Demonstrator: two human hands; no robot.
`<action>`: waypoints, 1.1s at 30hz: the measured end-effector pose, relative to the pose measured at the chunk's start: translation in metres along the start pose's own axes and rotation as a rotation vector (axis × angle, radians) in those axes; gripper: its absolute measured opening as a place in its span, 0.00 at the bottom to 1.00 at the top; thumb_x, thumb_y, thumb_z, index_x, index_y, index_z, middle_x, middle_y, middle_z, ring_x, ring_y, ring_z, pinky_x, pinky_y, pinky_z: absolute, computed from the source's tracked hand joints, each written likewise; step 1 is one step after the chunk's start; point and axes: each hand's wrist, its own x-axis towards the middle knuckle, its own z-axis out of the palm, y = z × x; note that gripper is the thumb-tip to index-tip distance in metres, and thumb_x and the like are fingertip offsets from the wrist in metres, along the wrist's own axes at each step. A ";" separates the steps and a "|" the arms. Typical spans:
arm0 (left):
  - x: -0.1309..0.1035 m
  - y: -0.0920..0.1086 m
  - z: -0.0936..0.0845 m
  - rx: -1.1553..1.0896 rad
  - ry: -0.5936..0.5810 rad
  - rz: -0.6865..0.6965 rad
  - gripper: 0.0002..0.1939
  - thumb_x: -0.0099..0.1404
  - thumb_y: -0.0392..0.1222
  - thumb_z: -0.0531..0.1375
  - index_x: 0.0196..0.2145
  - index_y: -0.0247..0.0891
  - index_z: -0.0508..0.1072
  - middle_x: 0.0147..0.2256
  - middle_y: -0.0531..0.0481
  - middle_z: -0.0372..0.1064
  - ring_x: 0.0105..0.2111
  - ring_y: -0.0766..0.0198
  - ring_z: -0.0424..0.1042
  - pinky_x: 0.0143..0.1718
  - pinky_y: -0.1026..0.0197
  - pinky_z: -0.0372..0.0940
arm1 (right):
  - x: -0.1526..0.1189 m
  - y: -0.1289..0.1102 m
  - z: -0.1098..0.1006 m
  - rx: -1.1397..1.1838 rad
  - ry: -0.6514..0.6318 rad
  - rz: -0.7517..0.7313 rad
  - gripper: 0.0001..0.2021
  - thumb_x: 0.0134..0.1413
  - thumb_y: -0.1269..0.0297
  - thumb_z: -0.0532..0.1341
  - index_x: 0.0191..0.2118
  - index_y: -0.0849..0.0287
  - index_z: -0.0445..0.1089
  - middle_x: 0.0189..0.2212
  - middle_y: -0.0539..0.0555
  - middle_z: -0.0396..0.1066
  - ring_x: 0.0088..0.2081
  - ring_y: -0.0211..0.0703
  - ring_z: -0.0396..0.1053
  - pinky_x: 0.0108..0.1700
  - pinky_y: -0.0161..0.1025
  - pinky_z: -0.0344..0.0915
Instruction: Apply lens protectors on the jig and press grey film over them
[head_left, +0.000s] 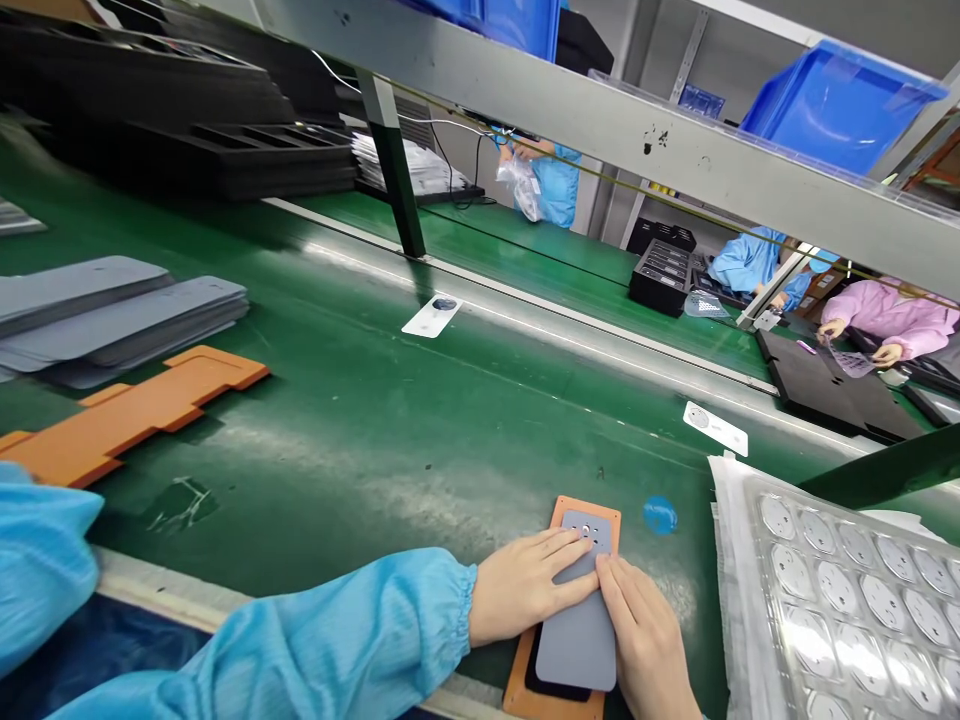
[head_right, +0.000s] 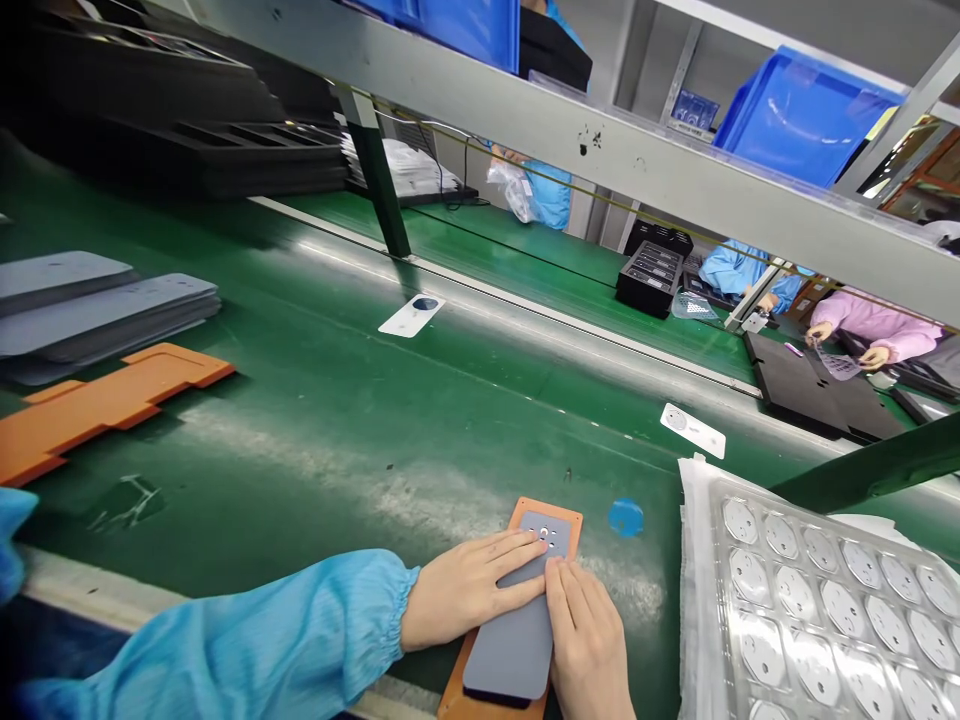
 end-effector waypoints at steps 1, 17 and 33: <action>-0.001 -0.001 0.001 0.000 -0.021 -0.003 0.16 0.70 0.36 0.54 0.55 0.41 0.68 0.51 0.41 0.72 0.50 0.54 0.73 0.49 0.55 0.71 | -0.001 0.001 0.001 0.005 -0.011 0.011 0.19 0.63 0.80 0.50 0.57 0.68 0.65 0.47 0.61 0.73 0.49 0.48 0.72 0.46 0.43 0.74; -0.012 0.015 0.004 -0.022 -0.160 -0.205 0.18 0.67 0.36 0.59 0.55 0.37 0.67 0.59 0.30 0.62 0.61 0.46 0.61 0.58 0.48 0.64 | -0.010 -0.001 0.011 -0.133 -0.339 -0.001 0.23 0.61 0.75 0.48 0.60 0.71 0.63 0.61 0.65 0.59 0.63 0.53 0.57 0.56 0.47 0.68; -0.017 0.026 -0.009 0.057 -0.175 -0.202 0.20 0.67 0.35 0.52 0.56 0.31 0.66 0.55 0.30 0.67 0.57 0.46 0.67 0.57 0.48 0.62 | -0.021 -0.011 0.001 -0.051 -0.352 0.041 0.30 0.49 0.74 0.50 0.61 0.71 0.62 0.62 0.63 0.59 0.63 0.53 0.55 0.59 0.50 0.63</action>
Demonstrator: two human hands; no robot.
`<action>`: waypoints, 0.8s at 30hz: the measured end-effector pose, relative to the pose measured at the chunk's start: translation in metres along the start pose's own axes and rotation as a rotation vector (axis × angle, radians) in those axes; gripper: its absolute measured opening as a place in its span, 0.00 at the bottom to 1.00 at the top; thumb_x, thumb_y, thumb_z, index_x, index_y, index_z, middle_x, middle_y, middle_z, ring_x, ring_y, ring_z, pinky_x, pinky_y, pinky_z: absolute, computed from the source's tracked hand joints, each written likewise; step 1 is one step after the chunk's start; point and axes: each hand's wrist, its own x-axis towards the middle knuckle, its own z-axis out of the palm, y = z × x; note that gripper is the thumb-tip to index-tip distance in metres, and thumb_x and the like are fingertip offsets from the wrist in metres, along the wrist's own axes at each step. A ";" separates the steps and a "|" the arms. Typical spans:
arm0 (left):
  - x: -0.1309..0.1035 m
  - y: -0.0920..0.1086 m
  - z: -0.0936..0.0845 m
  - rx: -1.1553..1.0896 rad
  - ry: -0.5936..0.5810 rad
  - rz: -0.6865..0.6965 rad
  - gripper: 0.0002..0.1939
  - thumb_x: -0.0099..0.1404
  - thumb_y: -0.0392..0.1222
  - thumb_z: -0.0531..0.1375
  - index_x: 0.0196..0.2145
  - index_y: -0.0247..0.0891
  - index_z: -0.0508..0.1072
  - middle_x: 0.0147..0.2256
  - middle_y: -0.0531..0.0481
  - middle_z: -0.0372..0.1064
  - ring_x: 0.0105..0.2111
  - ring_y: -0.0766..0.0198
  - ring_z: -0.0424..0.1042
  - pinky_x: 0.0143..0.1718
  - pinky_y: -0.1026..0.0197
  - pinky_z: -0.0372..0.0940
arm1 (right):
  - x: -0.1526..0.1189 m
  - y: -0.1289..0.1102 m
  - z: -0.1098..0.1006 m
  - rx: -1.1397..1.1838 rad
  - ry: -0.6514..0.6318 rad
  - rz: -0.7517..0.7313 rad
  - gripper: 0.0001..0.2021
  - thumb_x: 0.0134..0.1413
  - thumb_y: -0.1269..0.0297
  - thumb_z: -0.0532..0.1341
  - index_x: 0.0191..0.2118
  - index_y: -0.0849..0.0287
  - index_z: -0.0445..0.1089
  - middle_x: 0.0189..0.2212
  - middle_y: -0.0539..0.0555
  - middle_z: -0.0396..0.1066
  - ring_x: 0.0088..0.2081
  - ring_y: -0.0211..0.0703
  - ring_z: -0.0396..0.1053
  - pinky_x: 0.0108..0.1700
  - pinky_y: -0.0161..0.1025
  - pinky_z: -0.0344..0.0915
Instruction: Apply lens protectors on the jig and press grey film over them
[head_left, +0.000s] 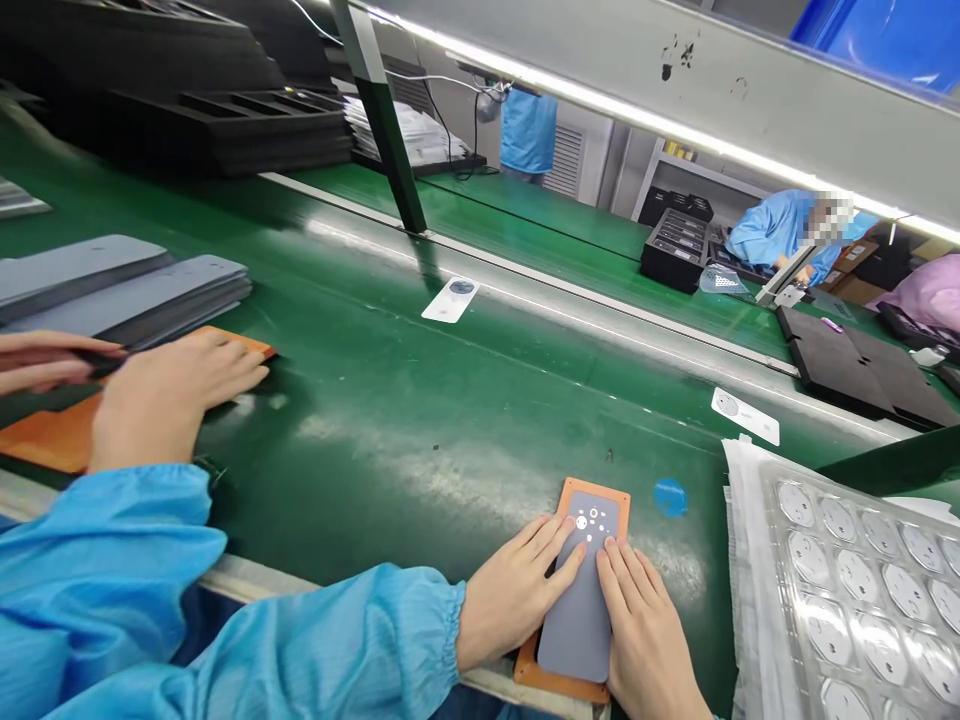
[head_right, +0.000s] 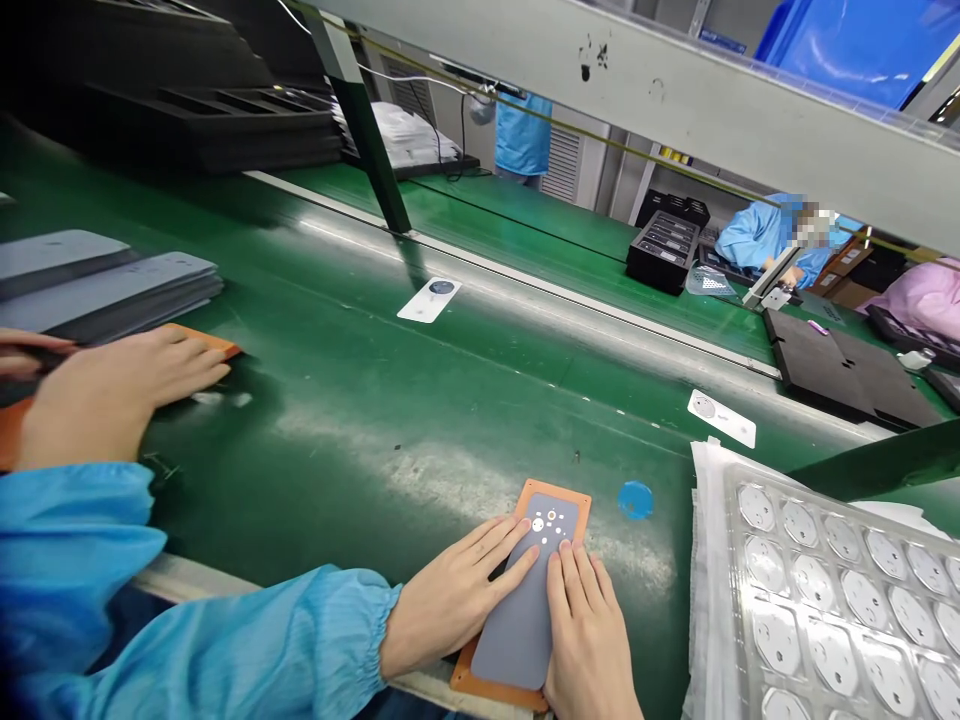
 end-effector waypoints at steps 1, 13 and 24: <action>0.001 0.000 -0.001 -0.007 -0.014 0.009 0.20 0.67 0.37 0.52 0.56 0.30 0.66 0.55 0.29 0.67 0.57 0.45 0.67 0.57 0.47 0.62 | 0.000 -0.001 0.000 0.002 -0.008 0.002 0.30 0.49 0.74 0.51 0.61 0.71 0.62 0.62 0.64 0.58 0.63 0.54 0.55 0.59 0.50 0.63; 0.008 0.008 -0.017 -0.114 -0.348 0.010 0.35 0.59 0.41 0.58 0.61 0.21 0.57 0.62 0.19 0.53 0.64 0.35 0.54 0.61 0.41 0.54 | 0.004 -0.003 -0.002 -0.056 -0.034 -0.023 0.30 0.53 0.70 0.51 0.63 0.71 0.58 0.64 0.63 0.55 0.64 0.54 0.55 0.57 0.49 0.65; 0.002 0.001 -0.019 -0.264 -0.263 -0.064 0.31 0.61 0.40 0.59 0.61 0.31 0.60 0.63 0.29 0.56 0.63 0.40 0.56 0.61 0.41 0.55 | -0.001 -0.001 0.001 0.019 -0.100 0.007 0.34 0.51 0.79 0.47 0.66 0.68 0.54 0.67 0.57 0.48 0.67 0.50 0.47 0.62 0.51 0.62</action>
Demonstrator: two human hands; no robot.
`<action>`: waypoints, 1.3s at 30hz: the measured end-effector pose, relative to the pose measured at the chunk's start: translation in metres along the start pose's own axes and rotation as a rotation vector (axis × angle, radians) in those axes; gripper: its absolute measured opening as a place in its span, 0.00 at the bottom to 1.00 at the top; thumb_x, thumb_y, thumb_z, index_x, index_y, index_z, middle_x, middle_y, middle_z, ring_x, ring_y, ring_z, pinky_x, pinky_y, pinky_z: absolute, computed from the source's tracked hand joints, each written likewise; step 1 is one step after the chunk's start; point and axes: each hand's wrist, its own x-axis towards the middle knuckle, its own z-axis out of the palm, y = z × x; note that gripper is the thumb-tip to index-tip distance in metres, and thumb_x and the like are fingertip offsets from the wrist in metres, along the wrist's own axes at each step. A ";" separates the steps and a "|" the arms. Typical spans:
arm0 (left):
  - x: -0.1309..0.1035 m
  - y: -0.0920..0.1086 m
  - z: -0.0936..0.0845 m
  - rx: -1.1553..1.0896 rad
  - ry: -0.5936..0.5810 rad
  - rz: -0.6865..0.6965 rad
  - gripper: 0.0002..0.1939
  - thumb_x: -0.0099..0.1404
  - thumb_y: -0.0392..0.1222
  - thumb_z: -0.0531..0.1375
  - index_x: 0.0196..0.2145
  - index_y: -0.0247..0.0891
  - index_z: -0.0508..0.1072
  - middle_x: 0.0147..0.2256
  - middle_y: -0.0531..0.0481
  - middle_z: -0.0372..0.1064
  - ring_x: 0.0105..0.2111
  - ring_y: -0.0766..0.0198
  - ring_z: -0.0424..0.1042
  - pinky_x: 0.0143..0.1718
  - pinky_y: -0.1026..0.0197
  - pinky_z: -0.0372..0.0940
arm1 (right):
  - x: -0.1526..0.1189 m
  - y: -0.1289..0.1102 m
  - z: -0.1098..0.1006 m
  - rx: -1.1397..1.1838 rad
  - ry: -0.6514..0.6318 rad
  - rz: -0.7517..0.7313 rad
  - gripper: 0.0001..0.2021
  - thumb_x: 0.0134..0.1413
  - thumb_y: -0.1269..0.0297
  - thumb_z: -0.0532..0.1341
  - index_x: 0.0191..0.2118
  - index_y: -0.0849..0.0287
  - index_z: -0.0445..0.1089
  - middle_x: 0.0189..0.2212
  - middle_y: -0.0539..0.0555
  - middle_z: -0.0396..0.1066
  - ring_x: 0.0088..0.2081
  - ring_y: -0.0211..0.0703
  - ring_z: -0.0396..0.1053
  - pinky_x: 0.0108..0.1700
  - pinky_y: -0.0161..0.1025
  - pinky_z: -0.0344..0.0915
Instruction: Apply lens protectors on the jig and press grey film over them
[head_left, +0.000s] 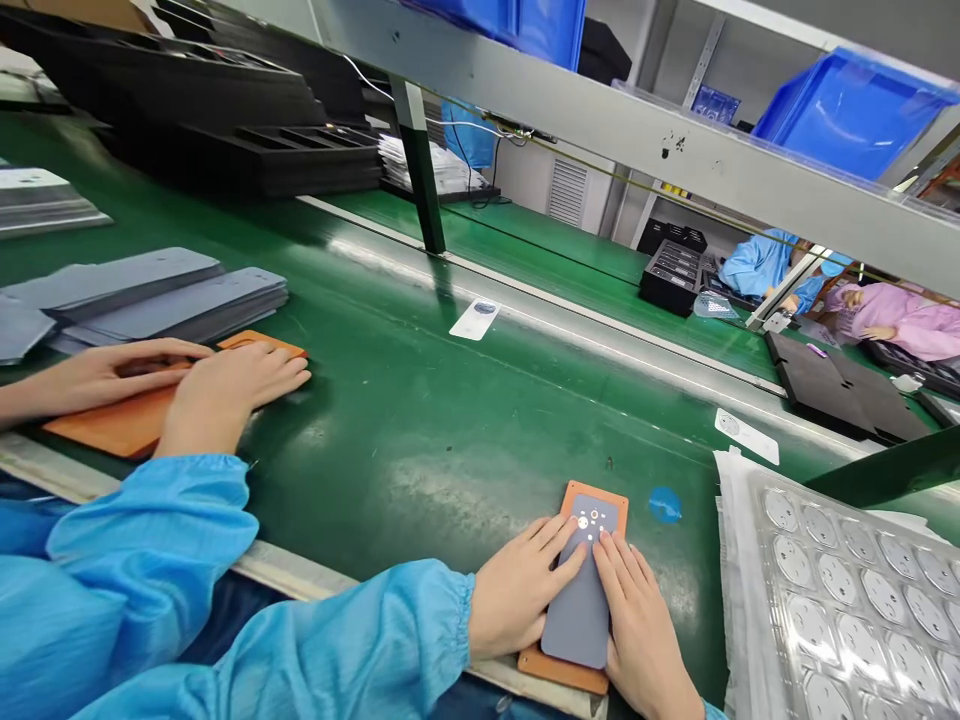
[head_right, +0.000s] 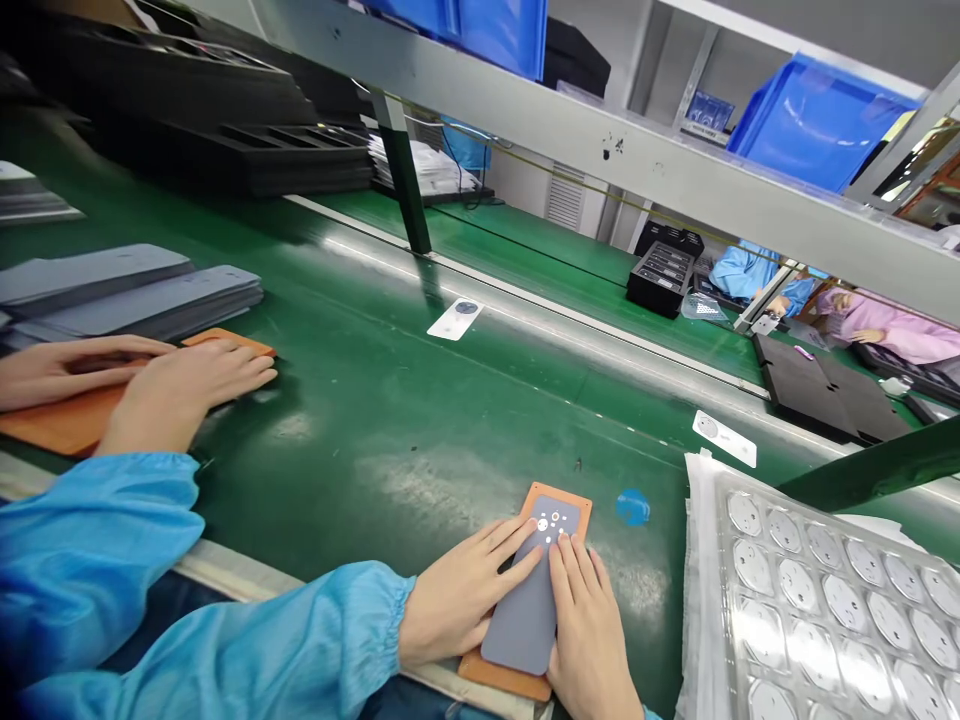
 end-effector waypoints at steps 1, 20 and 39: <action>-0.001 -0.005 -0.003 -0.052 0.008 0.010 0.31 0.61 0.41 0.61 0.61 0.36 0.61 0.63 0.34 0.56 0.63 0.41 0.56 0.62 0.41 0.55 | 0.000 0.002 -0.002 0.024 0.034 -0.014 0.33 0.51 0.80 0.47 0.66 0.66 0.57 0.65 0.57 0.52 0.66 0.50 0.50 0.61 0.50 0.62; 0.068 -0.004 -0.032 -0.832 0.846 0.016 0.03 0.64 0.35 0.62 0.36 0.36 0.76 0.34 0.46 0.75 0.36 0.62 0.72 0.41 0.60 0.67 | 0.074 0.037 0.002 2.324 0.529 0.597 0.06 0.49 0.69 0.61 0.29 0.57 0.61 0.27 0.47 0.61 0.32 0.37 0.65 0.43 0.41 0.69; 0.070 -0.006 -0.028 -0.998 0.665 -0.352 0.08 0.62 0.36 0.62 0.26 0.35 0.69 0.26 0.54 0.66 0.27 0.68 0.64 0.31 0.64 0.57 | 0.071 0.024 0.000 1.894 0.624 0.799 0.16 0.44 0.66 0.72 0.39 0.60 0.70 0.36 0.53 0.71 0.43 0.45 0.70 0.50 0.45 0.68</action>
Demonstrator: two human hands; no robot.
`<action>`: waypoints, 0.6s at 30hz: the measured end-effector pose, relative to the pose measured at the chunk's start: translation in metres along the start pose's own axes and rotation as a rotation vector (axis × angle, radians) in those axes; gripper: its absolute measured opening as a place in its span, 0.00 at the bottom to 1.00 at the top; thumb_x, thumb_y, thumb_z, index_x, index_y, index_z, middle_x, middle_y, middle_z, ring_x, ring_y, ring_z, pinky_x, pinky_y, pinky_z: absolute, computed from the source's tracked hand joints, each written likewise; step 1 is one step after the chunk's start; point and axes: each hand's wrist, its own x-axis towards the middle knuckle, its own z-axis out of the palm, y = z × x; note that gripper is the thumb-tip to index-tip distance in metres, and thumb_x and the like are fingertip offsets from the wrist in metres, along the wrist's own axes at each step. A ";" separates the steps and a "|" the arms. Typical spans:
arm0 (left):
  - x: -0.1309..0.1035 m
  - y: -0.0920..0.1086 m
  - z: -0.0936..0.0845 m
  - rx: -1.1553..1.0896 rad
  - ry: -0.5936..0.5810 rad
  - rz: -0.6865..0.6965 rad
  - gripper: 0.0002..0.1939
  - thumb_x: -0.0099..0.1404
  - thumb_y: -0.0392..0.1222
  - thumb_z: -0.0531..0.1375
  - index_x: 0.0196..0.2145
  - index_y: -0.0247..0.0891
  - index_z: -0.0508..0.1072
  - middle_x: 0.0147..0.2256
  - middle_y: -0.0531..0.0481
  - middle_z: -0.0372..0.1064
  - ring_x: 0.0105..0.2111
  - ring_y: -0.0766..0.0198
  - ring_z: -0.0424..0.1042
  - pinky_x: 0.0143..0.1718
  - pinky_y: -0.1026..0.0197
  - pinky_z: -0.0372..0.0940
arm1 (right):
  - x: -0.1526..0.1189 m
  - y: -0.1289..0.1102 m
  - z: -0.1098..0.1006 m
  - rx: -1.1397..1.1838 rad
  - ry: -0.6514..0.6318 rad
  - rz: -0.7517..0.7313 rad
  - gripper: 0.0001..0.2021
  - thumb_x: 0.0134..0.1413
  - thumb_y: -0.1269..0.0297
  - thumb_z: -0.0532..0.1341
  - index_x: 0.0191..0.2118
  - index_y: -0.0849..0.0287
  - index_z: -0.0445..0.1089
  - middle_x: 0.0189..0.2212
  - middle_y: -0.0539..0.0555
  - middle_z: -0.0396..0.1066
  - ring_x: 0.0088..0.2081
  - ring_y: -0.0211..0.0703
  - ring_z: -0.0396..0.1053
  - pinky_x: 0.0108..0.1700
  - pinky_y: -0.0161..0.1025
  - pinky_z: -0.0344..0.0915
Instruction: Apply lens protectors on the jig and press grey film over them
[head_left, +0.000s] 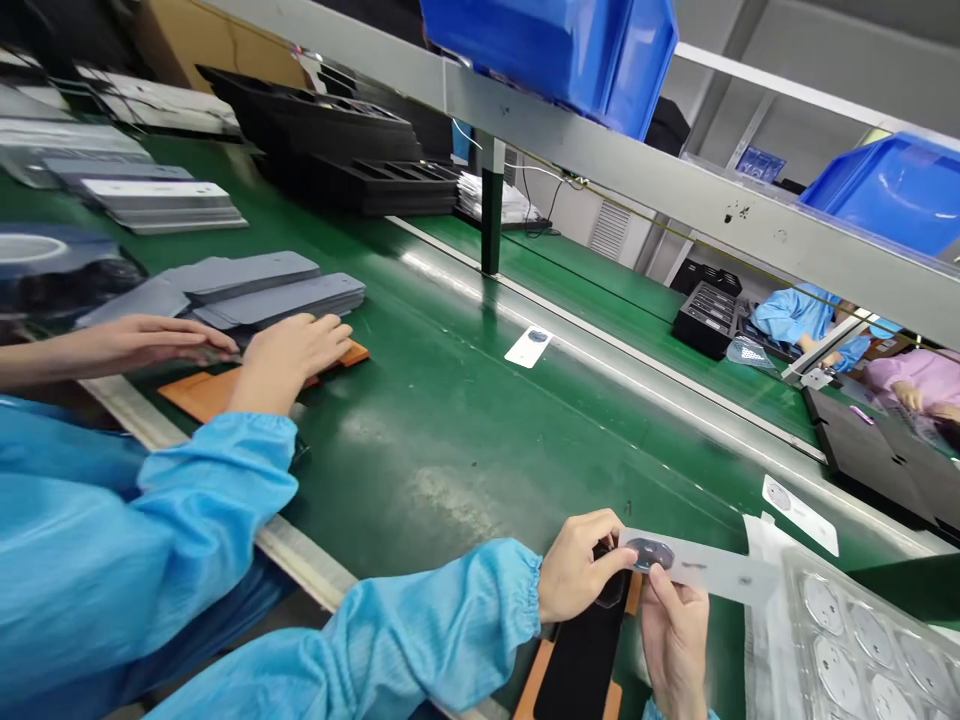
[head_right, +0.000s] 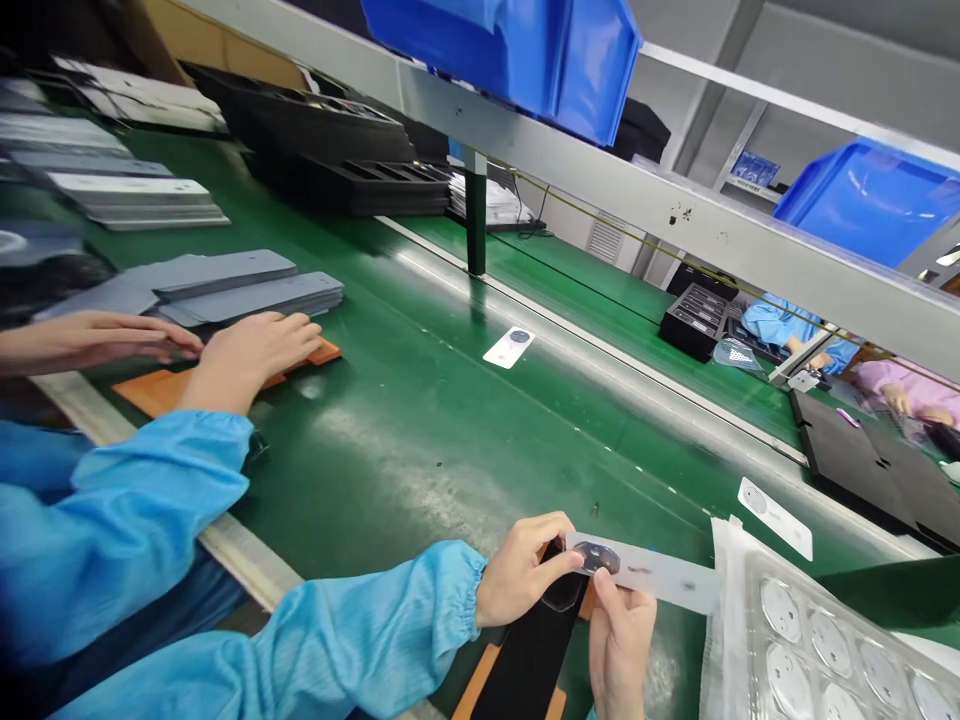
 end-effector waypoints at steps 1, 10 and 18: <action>0.001 0.000 -0.001 0.000 -0.014 -0.044 0.09 0.60 0.36 0.63 0.24 0.35 0.68 0.25 0.55 0.64 0.27 0.68 0.62 0.30 0.65 0.55 | 0.000 0.002 -0.001 -0.045 0.043 -0.016 0.18 0.42 0.66 0.74 0.40 0.61 0.70 0.37 0.55 0.73 0.43 0.46 0.71 0.50 0.45 0.68; 0.008 -0.003 0.007 -0.307 -0.229 -0.258 0.11 0.60 0.42 0.60 0.38 0.33 0.74 0.33 0.47 0.75 0.32 0.62 0.73 0.33 0.63 0.65 | 0.011 0.008 -0.006 -0.062 0.179 -0.004 0.34 0.30 0.63 0.78 0.48 0.62 0.68 0.41 0.57 0.74 0.44 0.49 0.73 0.47 0.40 0.72; 0.156 -0.022 -0.020 -0.156 -0.165 -0.311 0.20 0.67 0.50 0.59 0.49 0.33 0.66 0.31 0.48 0.72 0.26 0.66 0.73 0.27 0.66 0.66 | 0.025 0.023 -0.019 -0.112 0.038 0.058 0.25 0.39 0.55 0.76 0.42 0.61 0.70 0.36 0.53 0.72 0.39 0.39 0.72 0.40 0.31 0.70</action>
